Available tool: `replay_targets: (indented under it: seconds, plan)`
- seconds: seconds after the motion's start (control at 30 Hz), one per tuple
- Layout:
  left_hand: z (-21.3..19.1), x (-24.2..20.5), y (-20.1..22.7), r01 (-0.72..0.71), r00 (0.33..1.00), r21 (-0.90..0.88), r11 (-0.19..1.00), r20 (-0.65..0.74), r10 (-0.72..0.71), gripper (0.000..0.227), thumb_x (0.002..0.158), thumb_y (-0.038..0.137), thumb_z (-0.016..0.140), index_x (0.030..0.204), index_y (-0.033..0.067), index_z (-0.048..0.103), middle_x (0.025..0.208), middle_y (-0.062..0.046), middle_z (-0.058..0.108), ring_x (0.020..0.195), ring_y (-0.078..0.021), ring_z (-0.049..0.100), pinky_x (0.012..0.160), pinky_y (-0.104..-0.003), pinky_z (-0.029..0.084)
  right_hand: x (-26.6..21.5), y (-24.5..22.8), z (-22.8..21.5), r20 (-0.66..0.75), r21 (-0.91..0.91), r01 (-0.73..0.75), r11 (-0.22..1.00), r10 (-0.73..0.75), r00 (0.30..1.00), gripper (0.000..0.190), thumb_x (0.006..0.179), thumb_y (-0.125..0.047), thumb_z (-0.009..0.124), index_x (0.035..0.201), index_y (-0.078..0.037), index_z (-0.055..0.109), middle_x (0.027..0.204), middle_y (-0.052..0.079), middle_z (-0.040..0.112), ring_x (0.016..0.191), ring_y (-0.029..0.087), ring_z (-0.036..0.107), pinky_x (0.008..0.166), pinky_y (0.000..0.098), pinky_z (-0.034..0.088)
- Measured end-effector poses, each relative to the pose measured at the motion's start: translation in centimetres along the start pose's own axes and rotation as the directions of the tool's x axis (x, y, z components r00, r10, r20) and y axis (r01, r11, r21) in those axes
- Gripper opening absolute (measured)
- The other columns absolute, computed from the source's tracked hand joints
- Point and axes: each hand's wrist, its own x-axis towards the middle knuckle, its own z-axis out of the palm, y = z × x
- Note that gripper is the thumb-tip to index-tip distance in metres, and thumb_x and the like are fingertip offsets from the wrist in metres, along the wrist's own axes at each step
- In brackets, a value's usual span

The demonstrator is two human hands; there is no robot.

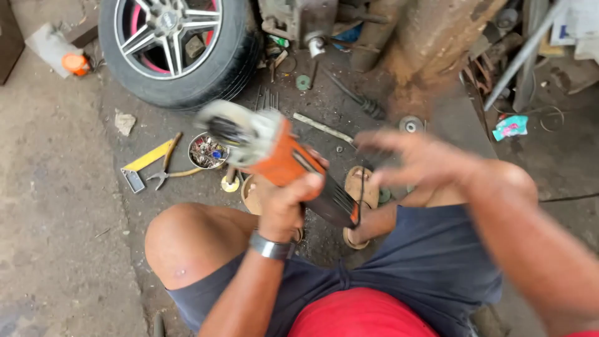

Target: The person sits on the ground and assembles an angle grinder. They insert the gear assembly into the orange body, secure it with a nut, and then attach the side handle to the tool.

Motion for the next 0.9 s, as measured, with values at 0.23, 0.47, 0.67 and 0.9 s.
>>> replay_targets:
  seconds: [0.23, 0.47, 0.67, 0.9]
  plan:
    - [-6.6, -2.6, -9.8, 0.137, 0.991, 0.027, 0.990, -0.004, -0.137, 0.046, 0.062, -0.011, 0.093, 0.105, -0.0095, 0.075, 0.091, -0.021, 0.079, 0.077, -0.0212, 0.075, 0.063, -0.036, 0.063, 5.7, 1.2, 14.9, -0.206, 0.613, 0.425, 0.666, -0.384, 0.900, 0.088, 0.077, -0.030, 0.095, 0.147, 0.000, 0.051, 0.098, 0.015, 0.074, 0.099, 0.026, 0.070, 0.087, 0.0444, 0.057]
    - [-5.3, -2.3, -9.1, 0.165, 0.968, 0.380, 0.910, -0.238, -0.076, 0.064, 0.073, 0.018, 0.098, 0.125, 0.0009, 0.065, 0.103, -0.018, 0.077, 0.098, -0.0249, 0.072, 0.082, -0.045, 0.062, 6.3, 0.1, 17.2, -0.418, 0.630, 0.584, 0.511, -0.411, 0.810, 0.060, 0.074, 0.001, 0.090, 0.125, 0.006, 0.059, 0.101, 0.016, 0.074, 0.100, 0.020, 0.071, 0.093, 0.0368, 0.055]
    - [-2.9, -1.7, -4.6, 0.119, 0.991, 0.440, 0.890, -0.106, -0.081, 0.066, 0.087, 0.029, 0.087, 0.138, 0.0003, 0.057, 0.124, -0.027, 0.069, 0.123, -0.0347, 0.060, 0.102, -0.057, 0.051, 5.7, 2.5, 18.5, -0.502, 0.640, 0.636, 0.431, -0.393, 0.771, 0.073, 0.067, -0.004, 0.098, 0.129, 0.001, 0.060, 0.109, 0.021, 0.078, 0.102, 0.031, 0.075, 0.086, 0.0477, 0.060]
    - [-2.1, 0.7, 2.4, -0.086, 0.980, 0.337, 0.937, 0.198, 0.018, 0.093, 0.098, 0.057, 0.057, 0.162, -0.0025, 0.026, 0.151, -0.046, 0.035, 0.140, -0.0643, 0.036, 0.116, -0.070, 0.030, 3.0, 2.2, 18.0, -0.543, 0.730, 0.624, 0.280, -0.317, 0.778, 0.069, 0.063, -0.001, 0.092, 0.126, 0.007, 0.065, 0.086, 0.024, 0.079, 0.075, 0.030, 0.081, 0.064, 0.0457, 0.066]
